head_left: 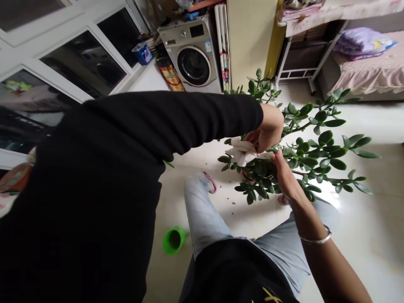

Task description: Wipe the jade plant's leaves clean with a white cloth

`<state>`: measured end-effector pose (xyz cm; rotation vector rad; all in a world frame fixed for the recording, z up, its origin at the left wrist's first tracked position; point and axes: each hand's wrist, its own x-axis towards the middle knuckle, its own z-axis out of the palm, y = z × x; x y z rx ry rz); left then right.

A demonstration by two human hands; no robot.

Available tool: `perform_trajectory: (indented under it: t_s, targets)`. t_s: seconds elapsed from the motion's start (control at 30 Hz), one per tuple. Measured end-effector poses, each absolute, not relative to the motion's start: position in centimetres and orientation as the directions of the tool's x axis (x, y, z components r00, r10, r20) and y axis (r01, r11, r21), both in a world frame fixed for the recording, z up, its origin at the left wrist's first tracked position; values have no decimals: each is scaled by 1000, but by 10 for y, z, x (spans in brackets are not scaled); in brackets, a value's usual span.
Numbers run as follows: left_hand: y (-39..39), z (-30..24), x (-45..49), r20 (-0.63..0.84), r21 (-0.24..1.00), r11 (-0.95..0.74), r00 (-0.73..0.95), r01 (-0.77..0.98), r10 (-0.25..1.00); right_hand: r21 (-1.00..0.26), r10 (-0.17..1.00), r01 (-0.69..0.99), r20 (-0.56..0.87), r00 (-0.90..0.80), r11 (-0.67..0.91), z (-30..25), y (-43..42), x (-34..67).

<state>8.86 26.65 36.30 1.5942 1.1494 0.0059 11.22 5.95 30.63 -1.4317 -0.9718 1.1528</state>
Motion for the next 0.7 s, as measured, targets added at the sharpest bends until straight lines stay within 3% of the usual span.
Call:
perform_trajectory:
  t_s: [0.1,0.2,0.27,0.4,0.6,0.7]
  targets:
    - [264,355,97,-527,780,235,406,580,747,-987,958,16,-153,242,-161,301,60,115]
    - [258,356,101,-474,819,230,394,525,788,-987,963,14,-150,223,-157,301,60,115]
    - [256,356,101,-505,779,205,399,593,765,-988,965,6,-152,213,-157,303,61,115]
    - [255,354,99,-556,682,104,420,724,717,-991,969,-6,-130,208,-132,311,63,112]
    - [260,345,97,-329,804,-115,597,584,732,-992,966,18,-118,230,-125,317,62,111]
    - [258,345,97,-414,647,-279,635,709,653,-992,964,42,-109,241,-123,316,62,112]
